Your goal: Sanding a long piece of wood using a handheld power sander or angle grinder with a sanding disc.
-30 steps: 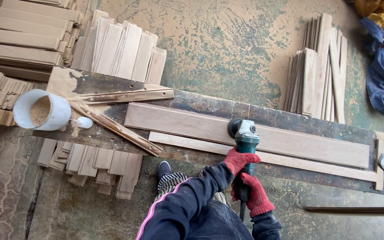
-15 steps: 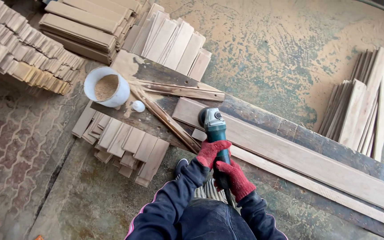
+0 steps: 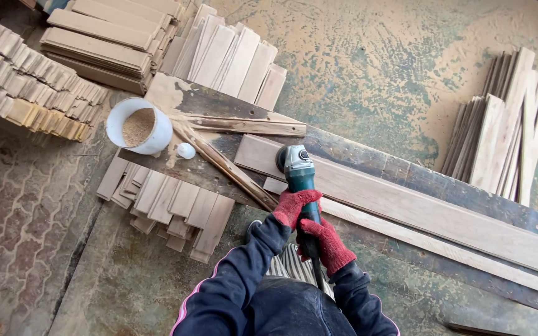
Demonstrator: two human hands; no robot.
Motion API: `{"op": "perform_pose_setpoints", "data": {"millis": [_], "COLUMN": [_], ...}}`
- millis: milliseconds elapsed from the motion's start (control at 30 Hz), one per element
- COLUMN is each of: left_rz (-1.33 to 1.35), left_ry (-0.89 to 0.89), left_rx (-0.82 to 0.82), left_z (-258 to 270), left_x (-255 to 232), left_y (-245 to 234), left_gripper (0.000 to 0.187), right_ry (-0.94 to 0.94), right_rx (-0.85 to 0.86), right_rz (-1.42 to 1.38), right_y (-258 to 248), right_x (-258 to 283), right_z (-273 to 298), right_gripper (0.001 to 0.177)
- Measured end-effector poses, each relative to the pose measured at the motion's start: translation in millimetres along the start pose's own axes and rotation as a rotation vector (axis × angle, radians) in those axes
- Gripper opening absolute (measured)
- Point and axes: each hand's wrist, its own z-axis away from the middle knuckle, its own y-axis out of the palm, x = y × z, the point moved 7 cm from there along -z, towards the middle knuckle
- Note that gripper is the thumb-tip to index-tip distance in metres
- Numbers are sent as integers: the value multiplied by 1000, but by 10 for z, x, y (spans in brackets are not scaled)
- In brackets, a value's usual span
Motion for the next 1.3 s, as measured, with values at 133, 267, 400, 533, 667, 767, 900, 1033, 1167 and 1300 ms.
{"op": "perform_pose_setpoints", "data": {"millis": [133, 267, 400, 533, 667, 767, 900, 1033, 1167, 1300], "left_rz": [-72, -137, -285, -626, -720, -702, -660, -384, -269, -138], "left_ry": [-15, -106, -58, -93, -132, -122, -90, -73, -21, -40], "left_rx": [18, 186, 282, 326, 336, 307, 269, 236, 149, 36], "left_z": [57, 408, 333, 330, 352, 207, 174, 187, 107, -385], "left_x": [463, 786, 1506, 2041, 2140, 2059, 1504, 771, 126, -111], "left_y": [416, 969, 1465, 1837, 1981, 1900, 1613, 1156, 541, -137], "left_gripper": [45, 41, 41, 59, 62, 67, 67, 49, 41, 53], "right_ry": [1, 55, 14, -80, -58, -13, -22, -14, 25, -152], "right_rx": [-59, 66, 52, -68, -162, -180, -157, -71, -17, -142], "right_rz": [-78, -178, -300, -357, -349, -303, -280, -227, -141, -33], "right_y": [-605, -1302, -2006, -2524, -2664, -2616, -2098, -1367, -573, 594], "right_x": [-72, -221, -371, -434, -464, -446, -222, -108, -40, 504], "right_z": [134, 265, 435, 555, 578, 471, 334, 74, -133, 253], "right_gripper": [43, 45, 43, 43, 55, 53, 49, 45, 43, 24]}}
